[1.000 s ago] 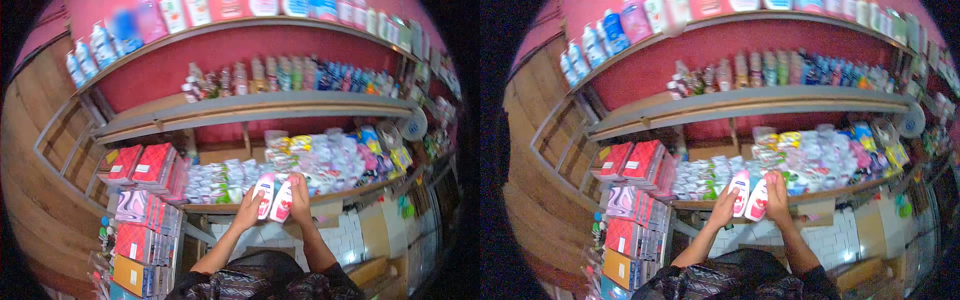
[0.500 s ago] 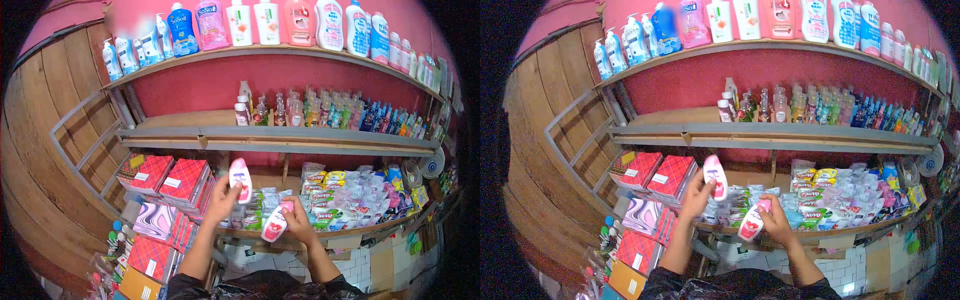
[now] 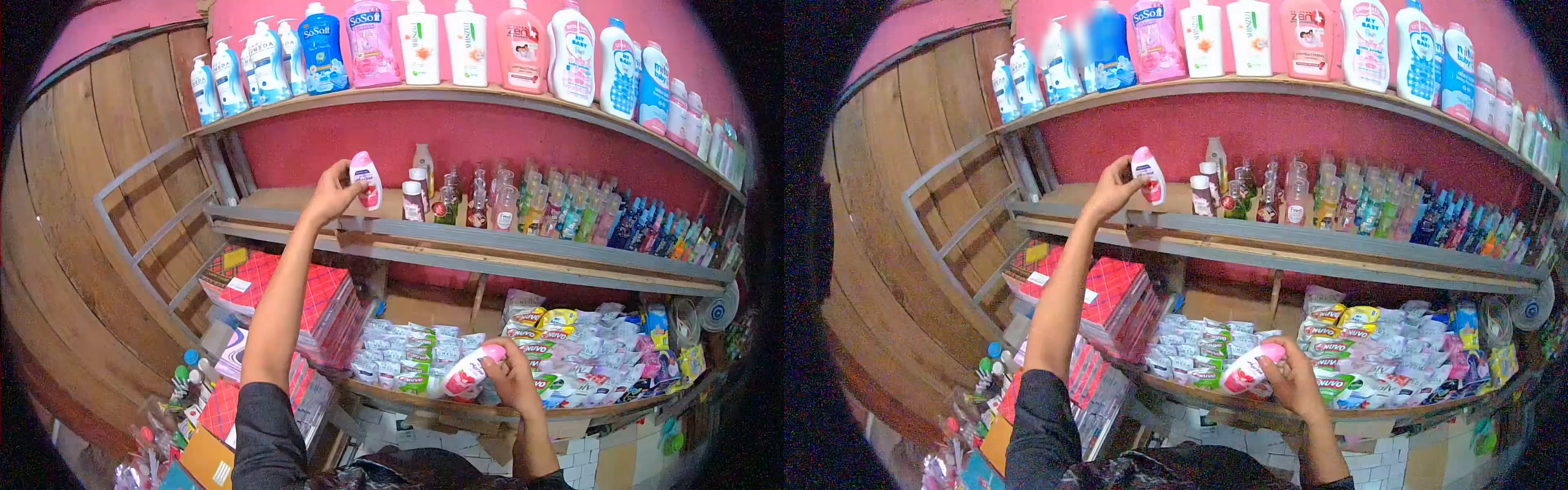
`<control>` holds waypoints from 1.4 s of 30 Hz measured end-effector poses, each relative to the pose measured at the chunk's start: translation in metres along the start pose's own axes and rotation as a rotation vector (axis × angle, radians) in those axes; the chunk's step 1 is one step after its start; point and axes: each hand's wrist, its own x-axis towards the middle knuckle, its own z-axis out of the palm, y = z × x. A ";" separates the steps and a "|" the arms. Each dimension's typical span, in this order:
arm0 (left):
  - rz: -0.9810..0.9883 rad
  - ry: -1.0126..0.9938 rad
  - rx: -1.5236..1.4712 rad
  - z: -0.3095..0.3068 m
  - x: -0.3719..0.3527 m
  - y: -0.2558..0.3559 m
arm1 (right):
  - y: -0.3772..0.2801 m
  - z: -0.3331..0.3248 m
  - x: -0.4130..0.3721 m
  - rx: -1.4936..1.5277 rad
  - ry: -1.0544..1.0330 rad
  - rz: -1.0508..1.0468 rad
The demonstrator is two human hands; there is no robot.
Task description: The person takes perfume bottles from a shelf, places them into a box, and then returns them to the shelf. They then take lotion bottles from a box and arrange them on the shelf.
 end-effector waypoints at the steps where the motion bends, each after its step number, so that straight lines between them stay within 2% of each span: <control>1: -0.021 -0.019 0.037 0.000 0.009 0.000 | 0.003 0.000 0.001 0.049 0.011 -0.022; 2: -0.035 -0.028 0.140 -0.001 0.018 -0.006 | 0.008 -0.001 0.001 0.096 0.023 -0.044; 3: -0.060 -0.076 0.140 -0.001 0.026 -0.016 | 0.011 -0.004 0.001 0.139 0.038 -0.068; 7: -0.118 -0.271 0.098 0.002 0.058 -0.062 | 0.011 -0.019 0.006 -0.028 0.111 -0.057; 9: -0.137 -0.361 0.060 0.003 0.065 -0.077 | 0.003 -0.015 0.009 0.017 0.170 -0.018; 10: -0.091 -0.394 0.070 0.003 0.073 -0.095 | 0.005 -0.014 0.010 0.008 0.196 -0.017; 14: -0.261 -0.538 -0.003 0.004 0.088 -0.130 | 0.006 -0.002 0.022 -0.055 0.255 -0.052; 17: -0.149 -0.610 0.095 0.008 0.090 -0.145 | 0.007 0.009 0.034 -0.073 0.264 -0.049; 21: -0.120 -0.625 0.238 0.009 0.088 -0.140 | -0.002 0.021 0.046 -0.113 0.255 -0.035; 27: -0.179 -0.720 0.009 0.004 0.093 -0.159 | -0.003 0.034 0.062 -0.076 0.274 -0.066; 30: -0.202 -0.693 0.083 0.004 0.089 -0.147 | -0.006 0.035 0.067 -0.134 0.259 -0.064; 33: -0.238 -0.685 0.036 0.005 0.088 -0.147 | -0.006 0.036 0.071 -0.112 0.253 -0.089; 39: -0.161 -0.684 0.082 0.012 0.089 -0.155 | -0.009 0.036 0.076 -0.142 0.244 -0.071; 42: -0.223 -0.692 0.083 0.012 0.088 -0.151 | -0.012 0.037 0.077 -0.093 0.243 -0.063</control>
